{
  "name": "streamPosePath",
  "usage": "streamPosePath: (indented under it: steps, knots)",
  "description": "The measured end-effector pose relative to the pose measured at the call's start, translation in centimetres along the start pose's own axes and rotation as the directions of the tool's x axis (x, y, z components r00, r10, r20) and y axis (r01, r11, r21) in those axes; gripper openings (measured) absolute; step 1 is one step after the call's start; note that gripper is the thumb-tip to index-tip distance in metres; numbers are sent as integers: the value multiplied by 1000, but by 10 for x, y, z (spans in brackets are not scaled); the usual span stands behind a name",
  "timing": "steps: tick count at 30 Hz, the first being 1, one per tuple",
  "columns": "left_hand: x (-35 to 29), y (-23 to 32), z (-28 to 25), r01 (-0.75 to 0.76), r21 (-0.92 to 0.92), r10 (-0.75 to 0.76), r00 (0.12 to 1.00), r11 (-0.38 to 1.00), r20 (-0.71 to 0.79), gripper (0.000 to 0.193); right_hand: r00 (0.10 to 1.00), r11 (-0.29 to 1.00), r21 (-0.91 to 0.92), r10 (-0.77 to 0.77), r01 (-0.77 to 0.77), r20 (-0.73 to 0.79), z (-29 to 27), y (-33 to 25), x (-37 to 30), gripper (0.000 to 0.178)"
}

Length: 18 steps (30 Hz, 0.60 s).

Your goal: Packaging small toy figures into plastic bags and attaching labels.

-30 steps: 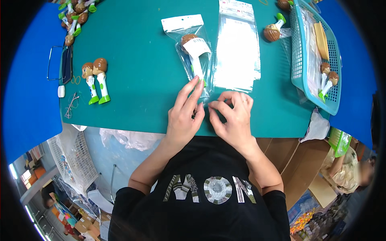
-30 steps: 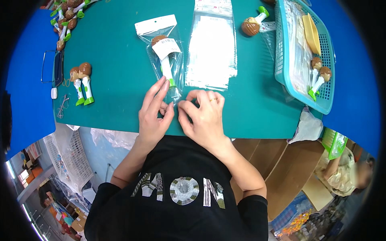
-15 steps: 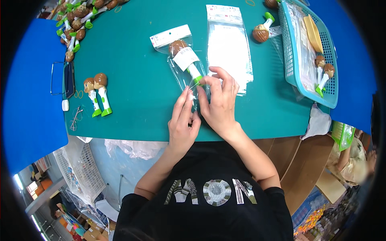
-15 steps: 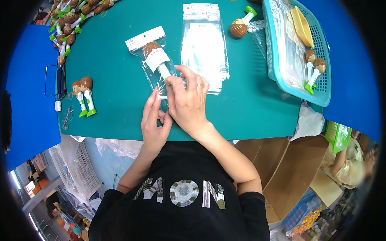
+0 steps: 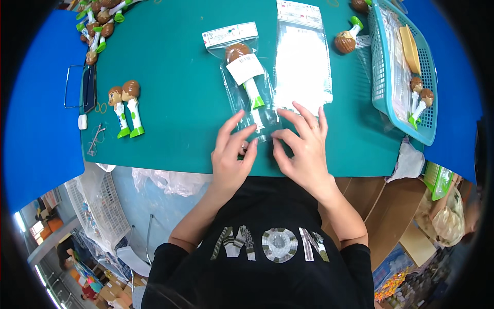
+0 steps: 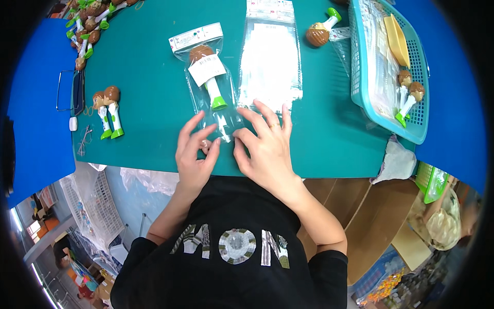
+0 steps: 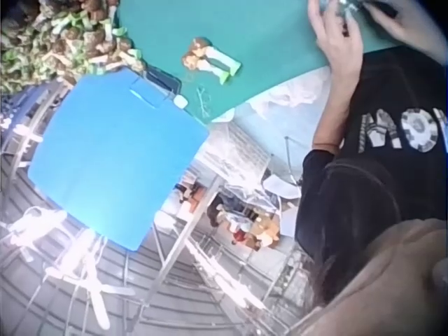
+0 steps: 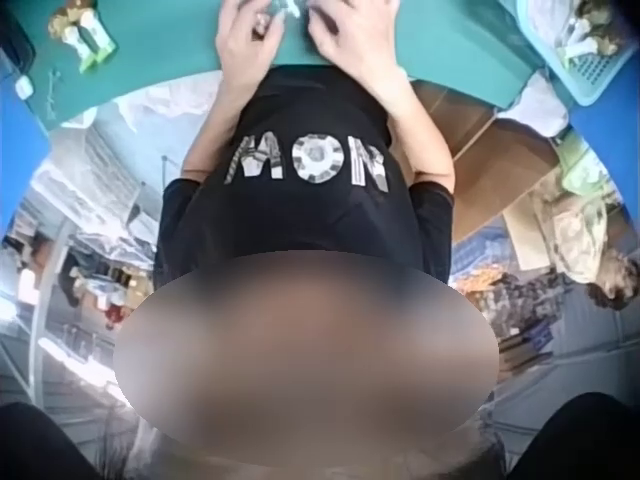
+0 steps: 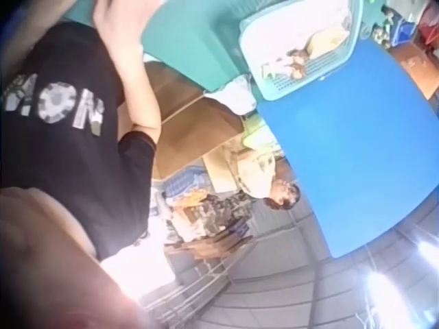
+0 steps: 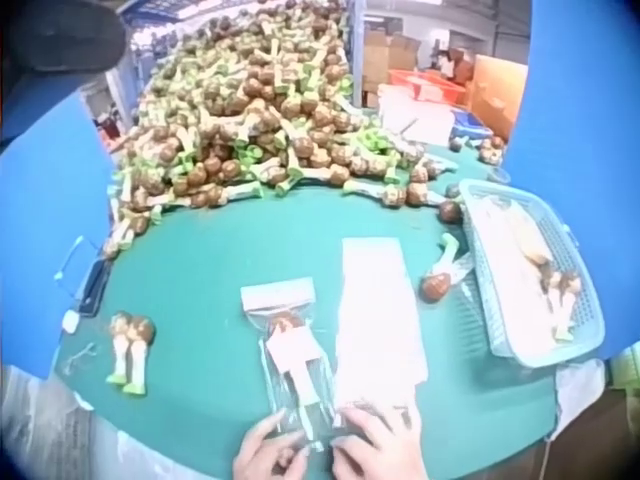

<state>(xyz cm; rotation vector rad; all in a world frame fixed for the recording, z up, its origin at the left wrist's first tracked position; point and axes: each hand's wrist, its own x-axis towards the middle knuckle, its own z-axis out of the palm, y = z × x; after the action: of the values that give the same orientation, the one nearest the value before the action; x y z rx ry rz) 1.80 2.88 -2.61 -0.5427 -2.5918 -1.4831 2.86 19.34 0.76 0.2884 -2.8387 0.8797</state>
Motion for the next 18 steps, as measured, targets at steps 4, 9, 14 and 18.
streamPosePath:
  steps: [4, 9, 14, 18]
  knots:
    - [-13, -4, -9, 150, -310, -207, 965, 939, -161, 33, 986, 985, 160, -46, 71, -158, 6, 1, -8, 18]
    - [-5, -1, -31, 477, -560, -493, 859, 677, 135, 33, 997, 874, 485, 31, 8, -71, 25, -5, -4, 18]
    - [-6, -3, -27, 465, -565, -455, 874, 681, 170, 34, 992, 829, 554, 3, -72, 124, 34, -13, 8, 15]
    - [-9, -6, -28, 461, -542, -457, 876, 702, 155, 34, 988, 851, 520, -4, -76, 152, 35, -14, 9, 15]
